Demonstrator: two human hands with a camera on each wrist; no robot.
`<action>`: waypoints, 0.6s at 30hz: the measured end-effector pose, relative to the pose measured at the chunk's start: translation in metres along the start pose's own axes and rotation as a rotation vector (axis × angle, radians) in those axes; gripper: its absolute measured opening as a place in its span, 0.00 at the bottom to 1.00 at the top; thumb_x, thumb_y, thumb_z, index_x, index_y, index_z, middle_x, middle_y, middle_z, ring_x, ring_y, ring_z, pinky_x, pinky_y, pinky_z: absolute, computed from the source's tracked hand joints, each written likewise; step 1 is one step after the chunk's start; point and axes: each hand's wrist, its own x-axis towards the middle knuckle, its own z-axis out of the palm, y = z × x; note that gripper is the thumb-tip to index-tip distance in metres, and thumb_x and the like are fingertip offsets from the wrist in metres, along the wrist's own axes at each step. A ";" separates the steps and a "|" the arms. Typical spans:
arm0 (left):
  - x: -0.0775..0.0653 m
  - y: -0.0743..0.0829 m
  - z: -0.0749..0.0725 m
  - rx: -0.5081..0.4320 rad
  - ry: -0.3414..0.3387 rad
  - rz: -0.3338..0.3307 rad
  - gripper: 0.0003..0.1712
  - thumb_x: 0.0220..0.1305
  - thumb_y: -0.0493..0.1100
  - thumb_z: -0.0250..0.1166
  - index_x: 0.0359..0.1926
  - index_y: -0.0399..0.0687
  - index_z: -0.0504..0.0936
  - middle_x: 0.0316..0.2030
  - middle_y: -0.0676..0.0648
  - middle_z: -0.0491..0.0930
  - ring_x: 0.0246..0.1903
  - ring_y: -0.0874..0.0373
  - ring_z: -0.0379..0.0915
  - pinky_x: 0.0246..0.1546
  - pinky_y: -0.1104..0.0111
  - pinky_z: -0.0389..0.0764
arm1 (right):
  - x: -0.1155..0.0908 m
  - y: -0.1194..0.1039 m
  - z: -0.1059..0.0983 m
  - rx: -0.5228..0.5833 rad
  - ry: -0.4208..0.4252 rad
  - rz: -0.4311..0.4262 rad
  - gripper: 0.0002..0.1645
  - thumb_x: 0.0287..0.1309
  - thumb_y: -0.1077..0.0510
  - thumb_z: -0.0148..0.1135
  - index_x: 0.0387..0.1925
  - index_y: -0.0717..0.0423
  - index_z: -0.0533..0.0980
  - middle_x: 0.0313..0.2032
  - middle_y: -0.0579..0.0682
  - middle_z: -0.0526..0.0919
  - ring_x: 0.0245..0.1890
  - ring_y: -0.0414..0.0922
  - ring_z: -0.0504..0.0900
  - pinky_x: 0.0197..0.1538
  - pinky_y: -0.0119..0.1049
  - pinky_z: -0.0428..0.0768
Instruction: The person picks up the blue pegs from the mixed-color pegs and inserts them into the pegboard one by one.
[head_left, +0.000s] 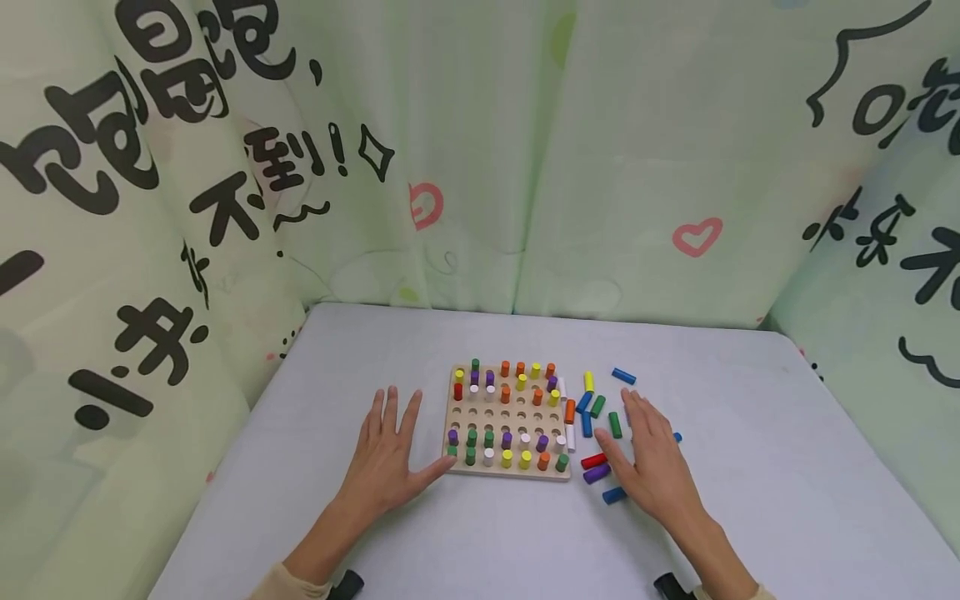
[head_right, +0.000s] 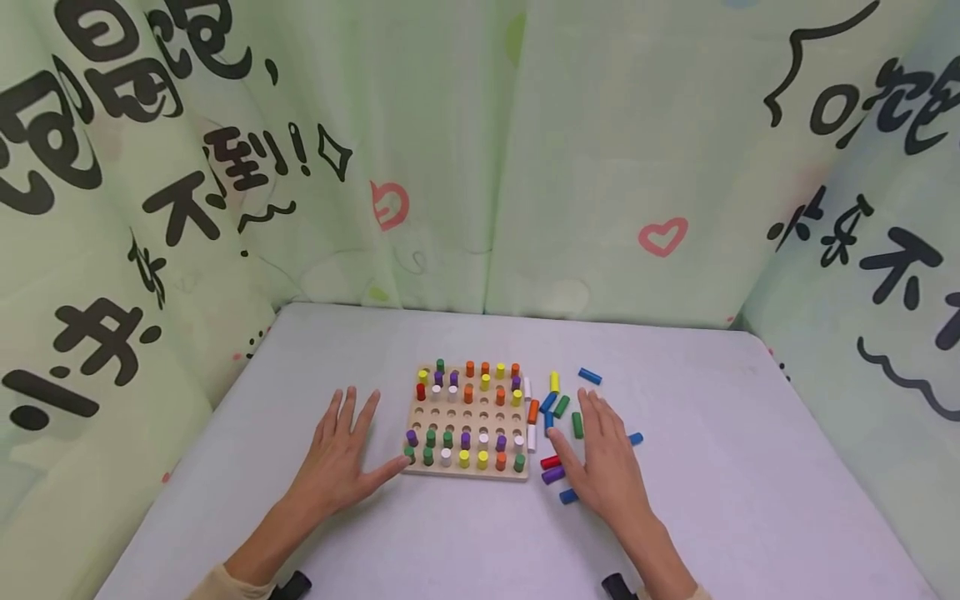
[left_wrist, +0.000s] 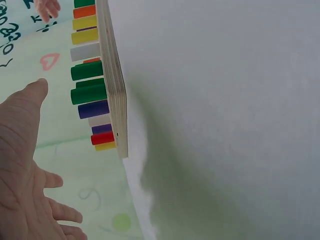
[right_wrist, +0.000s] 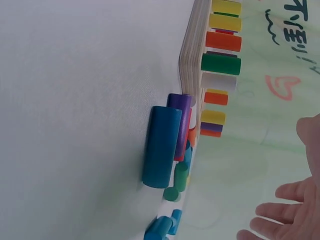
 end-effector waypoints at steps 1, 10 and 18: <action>-0.001 0.000 0.000 -0.005 0.000 -0.004 0.62 0.57 0.76 0.64 0.80 0.46 0.54 0.77 0.29 0.48 0.78 0.33 0.38 0.72 0.40 0.54 | -0.001 0.000 0.000 0.009 0.000 0.007 0.48 0.70 0.43 0.61 0.78 0.63 0.53 0.74 0.69 0.59 0.74 0.68 0.58 0.64 0.69 0.67; -0.004 0.002 0.000 -0.061 0.004 -0.025 0.60 0.58 0.74 0.65 0.79 0.45 0.55 0.77 0.30 0.52 0.78 0.34 0.41 0.72 0.40 0.56 | -0.004 -0.004 0.000 0.090 -0.006 0.042 0.46 0.73 0.40 0.56 0.77 0.63 0.54 0.72 0.70 0.62 0.72 0.68 0.61 0.61 0.68 0.70; -0.006 0.007 0.000 -0.097 -0.003 -0.039 0.58 0.60 0.72 0.66 0.79 0.46 0.56 0.77 0.32 0.54 0.77 0.35 0.46 0.70 0.39 0.58 | -0.006 -0.009 0.001 0.139 -0.024 0.080 0.44 0.74 0.41 0.56 0.78 0.61 0.55 0.72 0.69 0.64 0.72 0.68 0.61 0.63 0.69 0.68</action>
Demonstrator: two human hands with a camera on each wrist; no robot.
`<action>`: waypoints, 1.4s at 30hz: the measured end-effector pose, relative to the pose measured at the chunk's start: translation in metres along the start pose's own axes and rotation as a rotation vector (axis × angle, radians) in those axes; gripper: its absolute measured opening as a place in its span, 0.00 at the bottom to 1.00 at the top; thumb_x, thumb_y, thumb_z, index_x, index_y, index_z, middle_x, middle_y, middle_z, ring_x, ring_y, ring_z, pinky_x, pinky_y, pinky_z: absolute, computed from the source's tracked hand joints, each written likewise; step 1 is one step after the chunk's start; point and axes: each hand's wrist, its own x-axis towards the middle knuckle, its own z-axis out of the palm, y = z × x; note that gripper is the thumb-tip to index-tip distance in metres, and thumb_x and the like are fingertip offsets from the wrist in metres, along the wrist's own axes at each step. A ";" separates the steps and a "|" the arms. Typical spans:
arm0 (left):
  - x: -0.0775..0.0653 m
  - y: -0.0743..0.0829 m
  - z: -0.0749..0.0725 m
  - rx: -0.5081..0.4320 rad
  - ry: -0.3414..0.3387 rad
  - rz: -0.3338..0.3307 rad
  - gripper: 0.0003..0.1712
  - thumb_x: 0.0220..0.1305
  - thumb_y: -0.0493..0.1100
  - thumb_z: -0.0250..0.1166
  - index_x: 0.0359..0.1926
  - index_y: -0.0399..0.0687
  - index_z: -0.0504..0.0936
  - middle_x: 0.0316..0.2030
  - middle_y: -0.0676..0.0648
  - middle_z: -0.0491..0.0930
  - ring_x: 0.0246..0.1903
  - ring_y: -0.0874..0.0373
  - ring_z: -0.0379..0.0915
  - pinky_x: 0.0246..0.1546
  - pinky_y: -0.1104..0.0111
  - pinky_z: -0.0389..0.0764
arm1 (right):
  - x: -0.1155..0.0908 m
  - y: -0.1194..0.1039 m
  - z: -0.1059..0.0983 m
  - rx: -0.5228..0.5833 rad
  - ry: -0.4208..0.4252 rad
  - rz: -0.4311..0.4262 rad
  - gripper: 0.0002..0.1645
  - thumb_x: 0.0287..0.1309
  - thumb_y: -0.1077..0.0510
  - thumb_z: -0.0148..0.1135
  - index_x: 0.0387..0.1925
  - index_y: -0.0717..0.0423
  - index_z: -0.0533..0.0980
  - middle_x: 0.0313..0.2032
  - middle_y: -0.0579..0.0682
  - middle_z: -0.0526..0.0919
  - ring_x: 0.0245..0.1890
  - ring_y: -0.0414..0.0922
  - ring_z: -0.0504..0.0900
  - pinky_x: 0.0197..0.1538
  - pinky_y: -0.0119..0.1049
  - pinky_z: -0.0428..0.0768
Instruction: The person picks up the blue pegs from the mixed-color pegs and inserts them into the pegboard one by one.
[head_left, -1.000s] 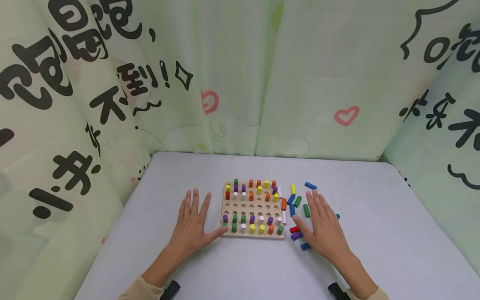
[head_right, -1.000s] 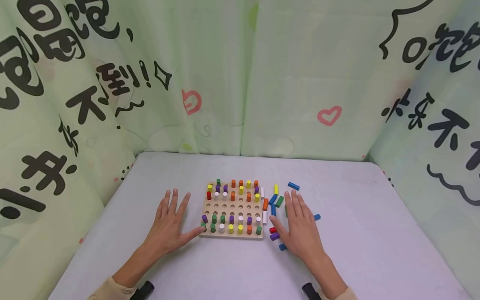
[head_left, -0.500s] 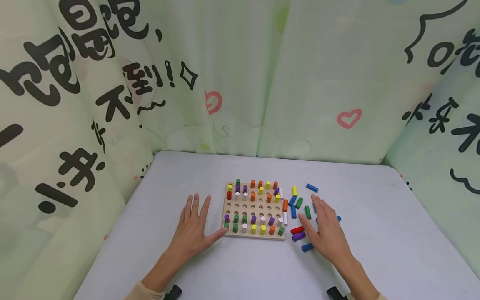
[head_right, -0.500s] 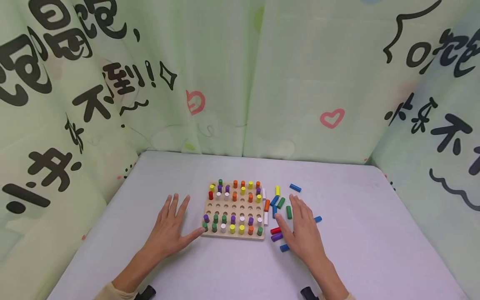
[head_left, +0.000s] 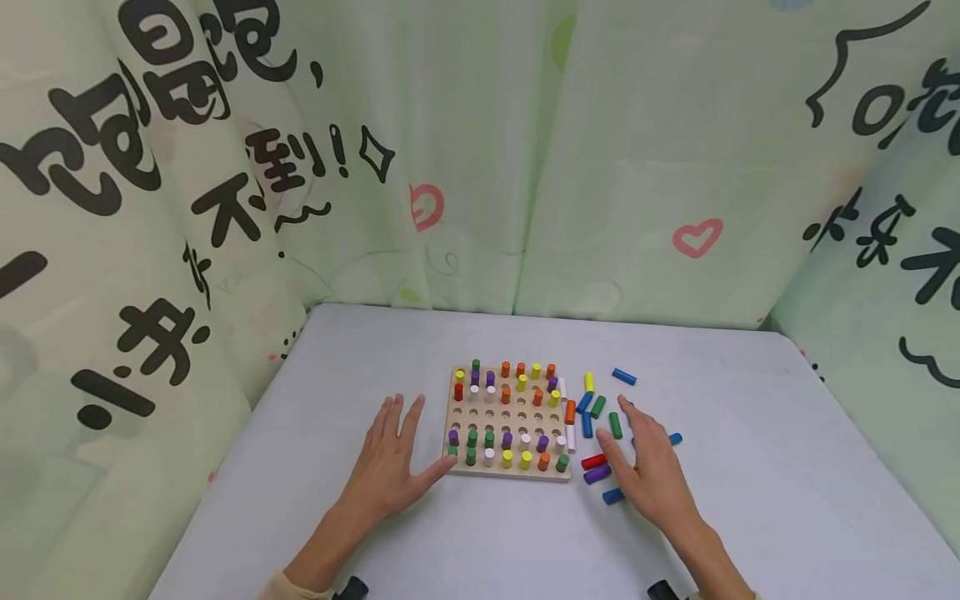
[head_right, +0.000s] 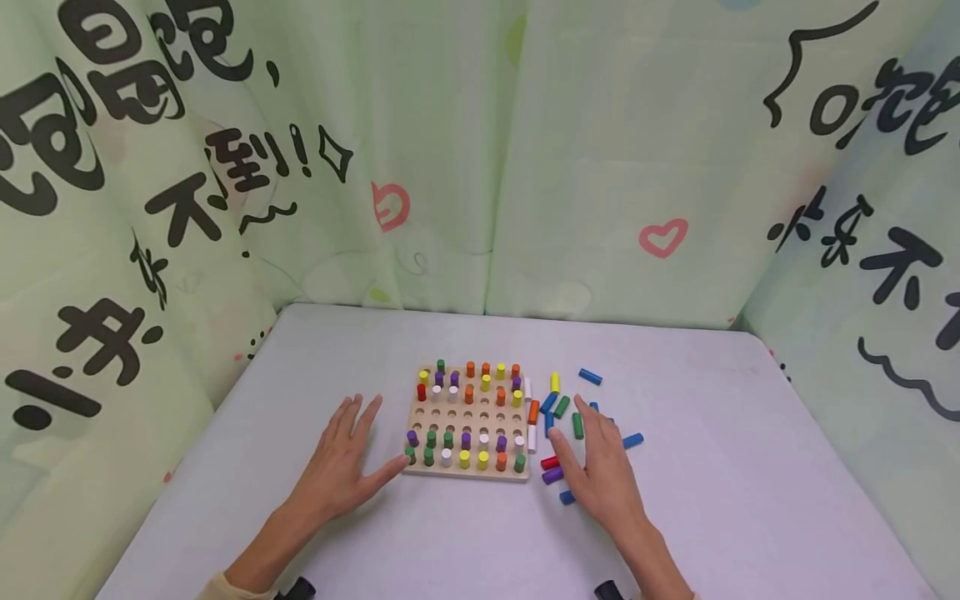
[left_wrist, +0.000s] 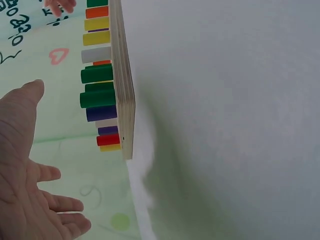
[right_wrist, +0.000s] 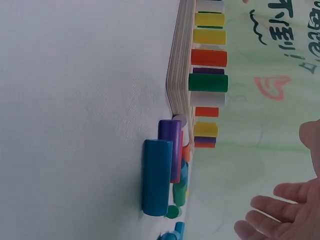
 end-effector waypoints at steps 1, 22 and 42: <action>0.000 0.000 0.000 -0.005 0.000 0.001 0.57 0.60 0.72 0.66 0.79 0.47 0.56 0.77 0.32 0.54 0.77 0.35 0.47 0.70 0.39 0.59 | -0.001 0.000 0.001 0.011 -0.002 0.007 0.44 0.74 0.41 0.56 0.78 0.61 0.55 0.72 0.68 0.64 0.72 0.68 0.61 0.63 0.69 0.67; 0.021 -0.005 0.004 -0.098 -0.061 0.083 0.54 0.62 0.70 0.66 0.78 0.48 0.59 0.75 0.35 0.61 0.75 0.39 0.55 0.70 0.42 0.62 | -0.001 0.002 0.020 0.117 0.046 -0.016 0.38 0.69 0.51 0.65 0.72 0.65 0.64 0.63 0.66 0.76 0.61 0.61 0.77 0.55 0.58 0.81; 0.025 -0.012 0.017 -0.203 -0.214 0.033 0.55 0.59 0.71 0.68 0.78 0.50 0.59 0.73 0.36 0.64 0.72 0.39 0.61 0.67 0.44 0.68 | 0.014 0.005 0.027 0.173 -0.015 0.101 0.31 0.72 0.52 0.62 0.68 0.65 0.68 0.63 0.65 0.76 0.62 0.60 0.77 0.60 0.54 0.79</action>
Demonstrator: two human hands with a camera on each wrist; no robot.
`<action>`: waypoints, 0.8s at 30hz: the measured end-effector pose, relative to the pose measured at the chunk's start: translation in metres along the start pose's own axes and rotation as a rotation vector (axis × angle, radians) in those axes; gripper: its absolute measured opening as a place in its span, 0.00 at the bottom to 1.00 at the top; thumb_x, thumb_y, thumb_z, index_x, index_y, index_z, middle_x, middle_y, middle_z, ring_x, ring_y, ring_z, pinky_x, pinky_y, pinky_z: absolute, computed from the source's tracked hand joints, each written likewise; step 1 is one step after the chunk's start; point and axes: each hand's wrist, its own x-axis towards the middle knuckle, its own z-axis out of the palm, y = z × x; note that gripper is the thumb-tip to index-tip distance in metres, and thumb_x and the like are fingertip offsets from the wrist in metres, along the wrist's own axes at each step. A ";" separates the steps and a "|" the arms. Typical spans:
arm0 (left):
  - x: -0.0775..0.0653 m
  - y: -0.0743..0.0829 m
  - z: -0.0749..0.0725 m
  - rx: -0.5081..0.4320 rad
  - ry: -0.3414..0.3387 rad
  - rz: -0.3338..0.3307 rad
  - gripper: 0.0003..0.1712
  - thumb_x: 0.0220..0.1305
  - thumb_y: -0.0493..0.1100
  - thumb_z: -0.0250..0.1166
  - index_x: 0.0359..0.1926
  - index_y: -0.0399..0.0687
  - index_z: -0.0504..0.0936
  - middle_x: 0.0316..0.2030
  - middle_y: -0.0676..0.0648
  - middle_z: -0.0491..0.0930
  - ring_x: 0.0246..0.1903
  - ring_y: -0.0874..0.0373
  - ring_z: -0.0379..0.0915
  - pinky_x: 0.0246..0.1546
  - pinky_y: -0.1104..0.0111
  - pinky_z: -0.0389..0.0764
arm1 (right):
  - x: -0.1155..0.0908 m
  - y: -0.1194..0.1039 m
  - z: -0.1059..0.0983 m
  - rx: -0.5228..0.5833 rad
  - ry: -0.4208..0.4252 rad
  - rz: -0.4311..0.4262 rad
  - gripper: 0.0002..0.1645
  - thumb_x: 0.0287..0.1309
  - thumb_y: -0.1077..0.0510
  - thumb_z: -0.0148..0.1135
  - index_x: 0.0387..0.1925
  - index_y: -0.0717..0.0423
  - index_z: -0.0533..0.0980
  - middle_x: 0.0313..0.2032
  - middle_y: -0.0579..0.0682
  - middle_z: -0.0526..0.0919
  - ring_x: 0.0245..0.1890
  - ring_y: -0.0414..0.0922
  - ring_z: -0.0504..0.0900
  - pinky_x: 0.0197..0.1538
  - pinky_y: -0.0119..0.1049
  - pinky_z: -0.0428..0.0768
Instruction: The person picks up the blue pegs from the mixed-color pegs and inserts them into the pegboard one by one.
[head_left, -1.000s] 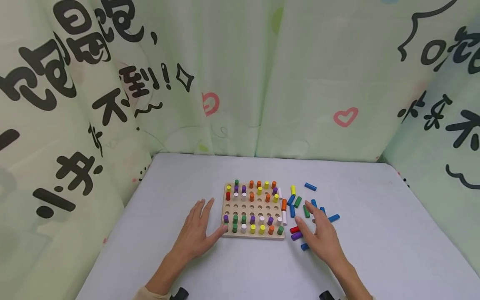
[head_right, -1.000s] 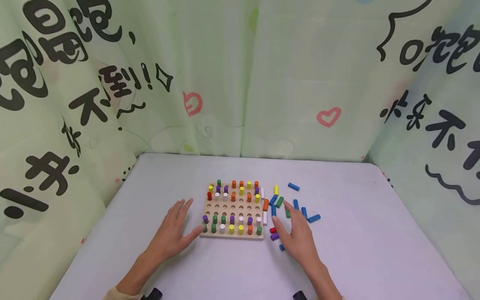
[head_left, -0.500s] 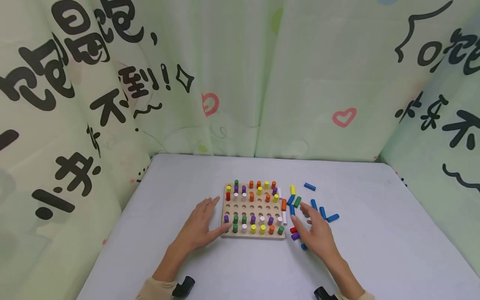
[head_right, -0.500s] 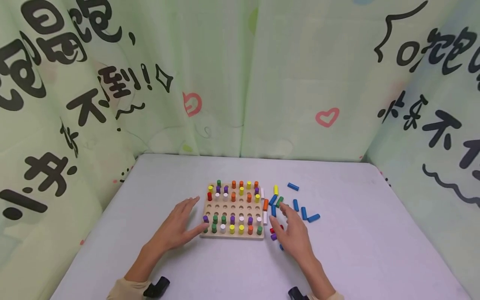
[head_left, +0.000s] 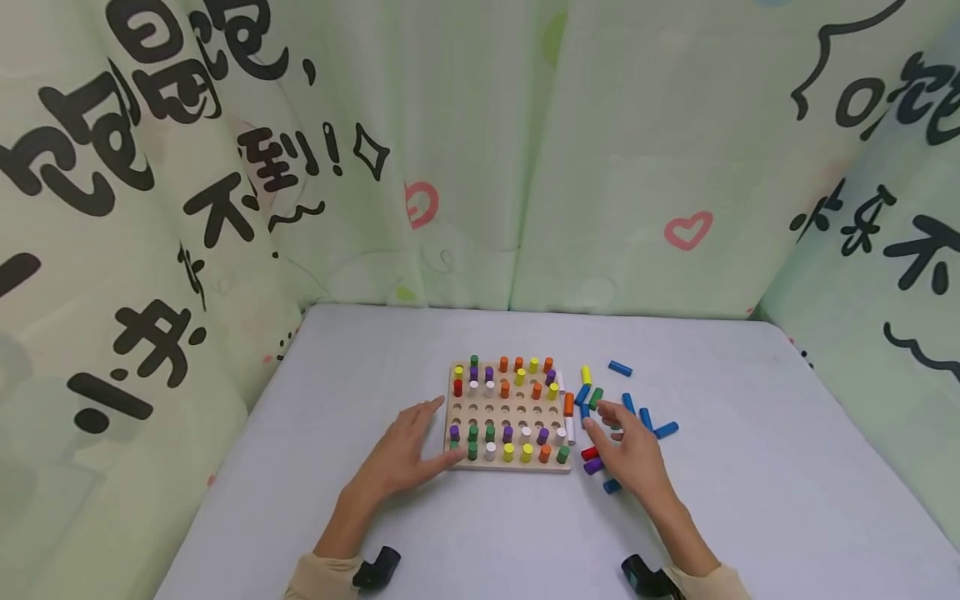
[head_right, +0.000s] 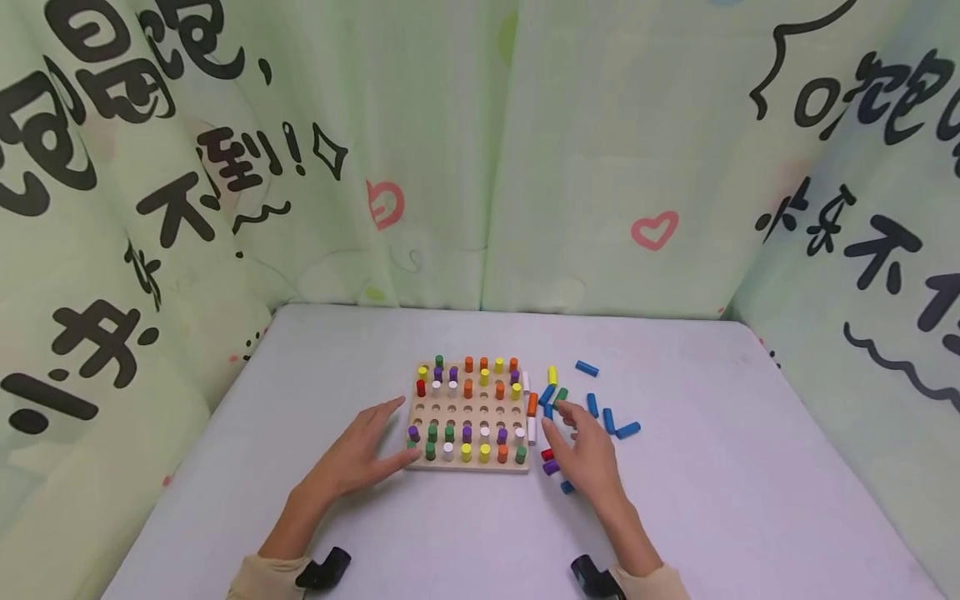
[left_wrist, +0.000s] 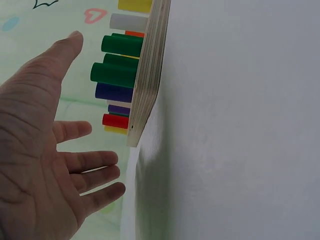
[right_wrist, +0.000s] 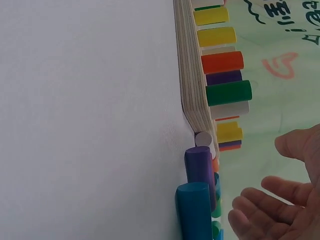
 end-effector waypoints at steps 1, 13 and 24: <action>0.000 0.000 0.000 -0.015 -0.009 0.001 0.55 0.59 0.71 0.69 0.78 0.50 0.59 0.73 0.36 0.64 0.72 0.40 0.61 0.67 0.44 0.68 | 0.001 0.000 0.000 0.004 -0.001 0.005 0.31 0.72 0.52 0.62 0.67 0.65 0.69 0.63 0.65 0.77 0.62 0.60 0.77 0.60 0.55 0.78; -0.005 0.002 0.003 -0.083 -0.078 -0.032 0.59 0.51 0.66 0.77 0.77 0.49 0.61 0.71 0.37 0.68 0.70 0.40 0.64 0.67 0.44 0.68 | 0.014 0.001 0.002 0.065 -0.022 0.039 0.29 0.72 0.51 0.62 0.66 0.65 0.71 0.61 0.64 0.78 0.60 0.59 0.79 0.60 0.54 0.79; -0.006 0.000 0.004 -0.040 -0.088 0.016 0.56 0.53 0.64 0.77 0.76 0.47 0.63 0.68 0.36 0.70 0.69 0.39 0.66 0.66 0.45 0.69 | 0.022 0.006 0.006 0.028 -0.052 0.060 0.28 0.70 0.53 0.64 0.63 0.66 0.73 0.58 0.66 0.80 0.57 0.61 0.81 0.57 0.52 0.81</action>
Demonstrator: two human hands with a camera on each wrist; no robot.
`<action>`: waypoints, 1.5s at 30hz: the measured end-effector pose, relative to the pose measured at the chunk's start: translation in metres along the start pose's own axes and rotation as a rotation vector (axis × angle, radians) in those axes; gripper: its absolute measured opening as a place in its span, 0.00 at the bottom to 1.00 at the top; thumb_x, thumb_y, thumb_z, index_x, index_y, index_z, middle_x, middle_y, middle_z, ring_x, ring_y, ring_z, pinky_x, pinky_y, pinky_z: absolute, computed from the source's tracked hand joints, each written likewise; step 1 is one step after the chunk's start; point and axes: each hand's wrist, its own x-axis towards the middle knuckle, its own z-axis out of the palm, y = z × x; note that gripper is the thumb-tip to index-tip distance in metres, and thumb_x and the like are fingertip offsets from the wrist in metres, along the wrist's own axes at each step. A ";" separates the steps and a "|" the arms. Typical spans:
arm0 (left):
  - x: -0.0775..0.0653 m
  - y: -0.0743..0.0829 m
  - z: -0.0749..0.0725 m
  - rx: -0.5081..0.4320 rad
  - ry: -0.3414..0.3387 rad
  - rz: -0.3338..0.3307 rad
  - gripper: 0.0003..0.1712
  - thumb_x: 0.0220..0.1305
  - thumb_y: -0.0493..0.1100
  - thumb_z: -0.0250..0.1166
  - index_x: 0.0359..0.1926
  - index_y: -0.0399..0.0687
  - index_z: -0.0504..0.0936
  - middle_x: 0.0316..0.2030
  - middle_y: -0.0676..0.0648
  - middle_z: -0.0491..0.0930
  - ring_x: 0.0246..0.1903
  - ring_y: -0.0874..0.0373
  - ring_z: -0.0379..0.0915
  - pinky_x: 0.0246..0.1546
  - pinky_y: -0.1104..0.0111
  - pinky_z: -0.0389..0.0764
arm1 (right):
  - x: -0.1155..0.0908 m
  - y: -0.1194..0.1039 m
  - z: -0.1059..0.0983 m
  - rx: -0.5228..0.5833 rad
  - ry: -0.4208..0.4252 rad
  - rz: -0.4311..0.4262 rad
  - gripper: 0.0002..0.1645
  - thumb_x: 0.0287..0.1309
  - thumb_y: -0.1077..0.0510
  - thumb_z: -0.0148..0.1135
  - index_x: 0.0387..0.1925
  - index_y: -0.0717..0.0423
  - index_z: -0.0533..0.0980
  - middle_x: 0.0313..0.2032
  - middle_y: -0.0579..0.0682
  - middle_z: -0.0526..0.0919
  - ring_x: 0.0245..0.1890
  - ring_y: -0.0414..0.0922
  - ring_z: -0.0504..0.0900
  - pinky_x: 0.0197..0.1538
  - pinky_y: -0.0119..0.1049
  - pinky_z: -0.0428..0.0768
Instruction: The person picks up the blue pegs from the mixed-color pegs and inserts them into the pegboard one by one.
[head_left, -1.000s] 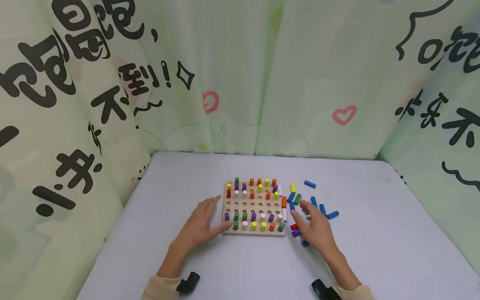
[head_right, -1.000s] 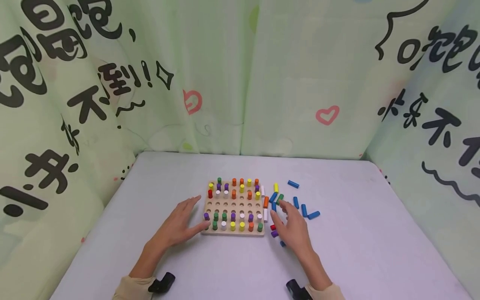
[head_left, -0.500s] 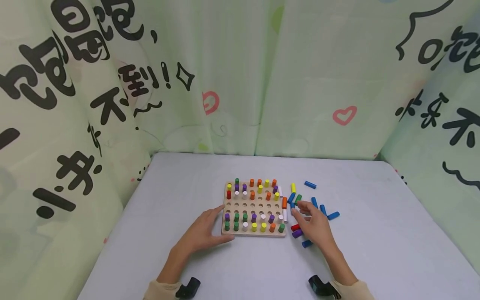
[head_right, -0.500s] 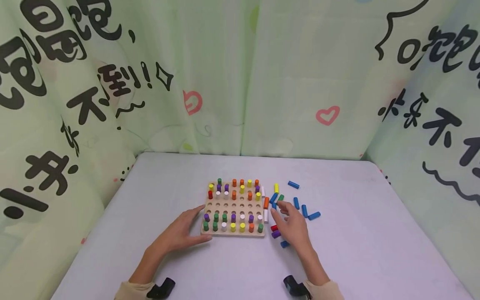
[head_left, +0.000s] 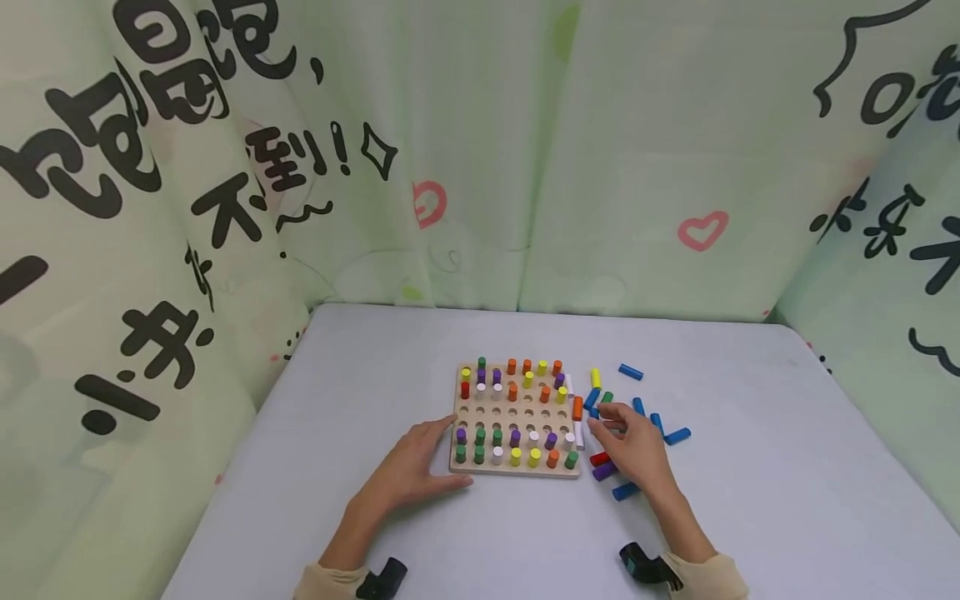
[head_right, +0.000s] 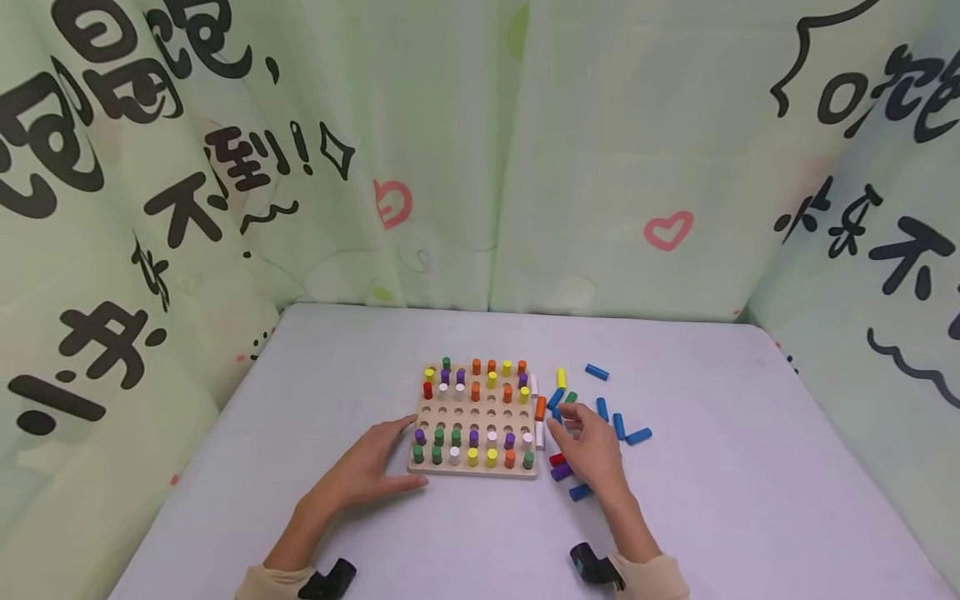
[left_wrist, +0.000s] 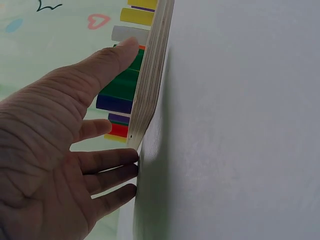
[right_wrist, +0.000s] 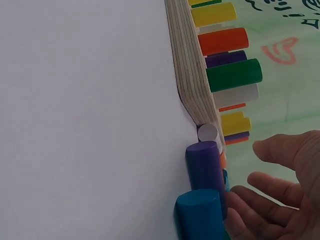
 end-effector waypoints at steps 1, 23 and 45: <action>0.001 0.000 0.000 0.009 -0.001 0.000 0.56 0.53 0.64 0.77 0.76 0.47 0.63 0.68 0.36 0.70 0.69 0.39 0.66 0.66 0.45 0.70 | 0.001 0.001 0.000 -0.004 0.001 -0.005 0.27 0.69 0.53 0.64 0.62 0.66 0.74 0.57 0.66 0.81 0.57 0.61 0.82 0.55 0.52 0.82; 0.001 0.000 0.007 0.041 0.029 0.047 0.47 0.57 0.59 0.76 0.72 0.45 0.69 0.66 0.35 0.72 0.67 0.37 0.67 0.66 0.44 0.69 | 0.007 0.005 -0.001 -0.099 -0.036 -0.009 0.26 0.62 0.58 0.71 0.58 0.67 0.76 0.49 0.64 0.84 0.48 0.58 0.84 0.50 0.50 0.84; -0.001 -0.003 0.006 0.081 0.039 0.049 0.43 0.60 0.60 0.74 0.69 0.47 0.72 0.65 0.38 0.74 0.66 0.41 0.68 0.66 0.46 0.70 | 0.012 0.009 0.005 -0.114 0.004 0.002 0.21 0.61 0.63 0.68 0.55 0.66 0.78 0.41 0.58 0.84 0.37 0.49 0.80 0.42 0.40 0.83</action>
